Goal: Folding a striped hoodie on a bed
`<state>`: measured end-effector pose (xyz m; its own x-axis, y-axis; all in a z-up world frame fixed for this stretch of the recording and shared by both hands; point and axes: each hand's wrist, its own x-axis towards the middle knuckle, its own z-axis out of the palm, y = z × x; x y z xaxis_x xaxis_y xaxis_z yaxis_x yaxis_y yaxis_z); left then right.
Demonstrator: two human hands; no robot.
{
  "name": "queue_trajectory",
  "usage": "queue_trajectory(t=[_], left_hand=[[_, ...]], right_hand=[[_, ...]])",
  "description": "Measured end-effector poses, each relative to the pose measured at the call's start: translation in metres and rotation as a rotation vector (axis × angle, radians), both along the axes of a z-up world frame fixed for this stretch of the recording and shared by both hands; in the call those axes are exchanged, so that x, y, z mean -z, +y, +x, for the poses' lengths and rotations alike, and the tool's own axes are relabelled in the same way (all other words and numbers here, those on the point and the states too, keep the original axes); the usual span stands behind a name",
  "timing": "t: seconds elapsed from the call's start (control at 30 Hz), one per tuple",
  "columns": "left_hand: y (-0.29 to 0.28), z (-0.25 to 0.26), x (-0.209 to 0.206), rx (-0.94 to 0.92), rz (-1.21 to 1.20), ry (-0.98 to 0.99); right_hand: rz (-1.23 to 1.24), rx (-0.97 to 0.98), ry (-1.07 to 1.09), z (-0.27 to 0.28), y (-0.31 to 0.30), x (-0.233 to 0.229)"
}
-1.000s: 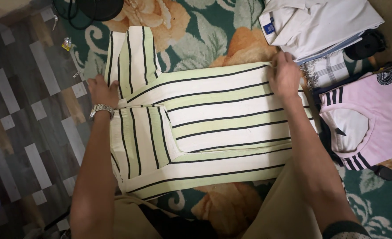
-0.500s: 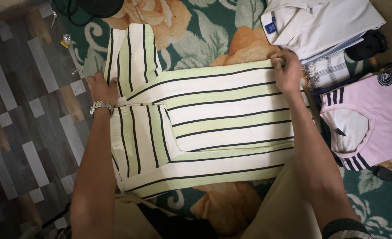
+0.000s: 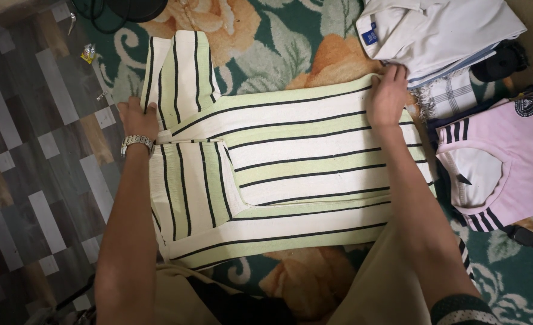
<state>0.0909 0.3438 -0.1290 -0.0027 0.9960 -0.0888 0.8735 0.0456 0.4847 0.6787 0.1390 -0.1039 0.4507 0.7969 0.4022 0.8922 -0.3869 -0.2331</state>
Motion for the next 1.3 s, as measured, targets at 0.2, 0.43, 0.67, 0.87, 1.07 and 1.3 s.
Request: queue_trajectory(t=[0.2, 0.43, 0.67, 0.87, 1.07, 1.3], left_hand=[[-0.003, 0.003, -0.002, -0.029, 0.031, -0.014], [0.002, 0.003, 0.004, -0.055, 0.023, 0.012], [0.007, -0.008, 0.010, -0.053, 0.016, -0.144], [-0.013, 0.027, -0.061, -0.199, -0.166, -0.351], [-0.013, 0.025, -0.047, -0.032, 0.049, 0.026], [-0.008, 0.029, -0.027, 0.075, 0.405, 0.556]], right_hand=[[-0.119, 0.043, -0.196, -0.004, 0.006, 0.004], [-0.030, -0.068, -0.265, -0.016, 0.003, -0.021], [-0.034, 0.068, -0.309, -0.001, 0.014, 0.013], [-0.246, 0.121, -0.174, -0.001, 0.022, 0.007], [0.014, -0.011, -0.228, -0.019, 0.017, -0.024], [-0.037, -0.043, -0.144, -0.005, 0.008, -0.010]])
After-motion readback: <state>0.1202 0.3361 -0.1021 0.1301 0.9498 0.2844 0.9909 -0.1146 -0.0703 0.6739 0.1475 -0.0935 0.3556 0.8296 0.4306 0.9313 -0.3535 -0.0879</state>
